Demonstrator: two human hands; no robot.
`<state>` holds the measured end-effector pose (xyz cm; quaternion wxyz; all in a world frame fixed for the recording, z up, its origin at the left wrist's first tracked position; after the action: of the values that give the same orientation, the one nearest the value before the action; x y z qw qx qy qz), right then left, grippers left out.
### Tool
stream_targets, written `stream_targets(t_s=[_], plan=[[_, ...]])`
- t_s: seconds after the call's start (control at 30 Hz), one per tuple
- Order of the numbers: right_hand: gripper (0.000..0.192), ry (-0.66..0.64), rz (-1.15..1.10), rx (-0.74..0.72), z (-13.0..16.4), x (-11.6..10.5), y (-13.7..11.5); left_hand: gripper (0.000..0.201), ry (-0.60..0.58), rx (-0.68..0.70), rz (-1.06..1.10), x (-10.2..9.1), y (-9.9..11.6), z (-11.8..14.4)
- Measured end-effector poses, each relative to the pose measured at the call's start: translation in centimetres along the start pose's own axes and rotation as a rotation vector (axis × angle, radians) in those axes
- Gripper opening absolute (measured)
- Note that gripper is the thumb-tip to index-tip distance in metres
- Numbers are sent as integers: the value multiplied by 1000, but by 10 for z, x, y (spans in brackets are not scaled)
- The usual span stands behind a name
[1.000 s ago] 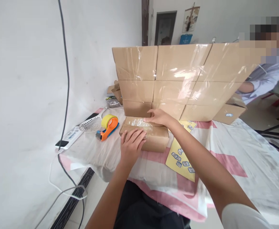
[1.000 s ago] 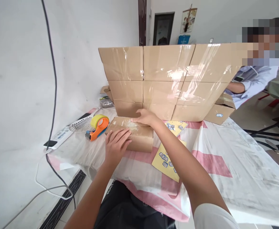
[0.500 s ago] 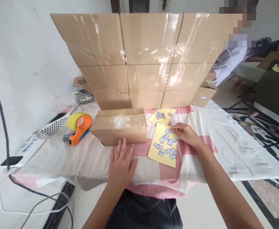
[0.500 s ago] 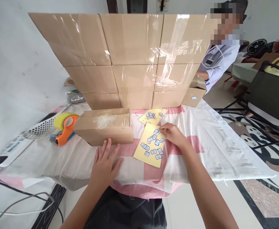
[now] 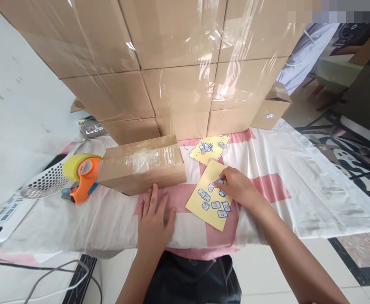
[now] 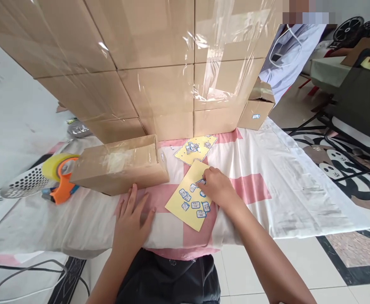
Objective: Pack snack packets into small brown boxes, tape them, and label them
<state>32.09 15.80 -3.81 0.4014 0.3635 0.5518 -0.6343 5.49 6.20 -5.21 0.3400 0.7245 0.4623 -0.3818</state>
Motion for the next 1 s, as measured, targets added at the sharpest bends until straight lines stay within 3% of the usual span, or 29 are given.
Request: stream_targets(t_s=[0.13, 0.27, 0.33, 0.4, 0.47, 0.57, 0.67, 0.77, 0.9, 1.0], plan=[[10, -53, -104, -9, 2, -2, 0, 45, -23, -3, 25, 3, -3, 1], [14, -65, -217, 2, 4, -6, -3, 34, 77, 53, 57, -9, 2, -1], [13, -55, -308, -8, 5, -9, -5, 22, 140, 97, 156, -19, 9, -7], [9, -59, -430, -65, 8, -13, -11, 13, 132, 103, 344, -25, 19, -22], [4, -79, -560, -157, 12, -17, -20, 14, 0, 24, 587, -16, 30, -43], [5, -119, -691, -288, 19, -22, -31, 22, -269, -169, 887, 12, 50, -72], [5, -145, -726, -347, 22, -22, -36, 17, -378, -241, 1064, 30, 65, -92], [7, -38, -670, -346, 21, -25, -33, 20, -387, -270, 1175, 39, 68, -96], [6, 197, -524, -453, 29, -35, -37, 18, -275, -291, 1142, 37, 57, -95], [6, 191, -467, -552, 38, -32, -46, 18, -245, -269, 1102, 34, 55, -96]])
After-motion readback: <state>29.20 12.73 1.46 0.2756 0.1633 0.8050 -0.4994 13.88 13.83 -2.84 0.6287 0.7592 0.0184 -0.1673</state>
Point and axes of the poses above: each hand's wrist, its own z-axis away from the middle knuckle, its own x-axis out of the palm, y = z × x, the point moved 8 cm from there along -z, towards the middle knuckle, and after that the axes turned 7 degrees about x, right-handed, at the moved point
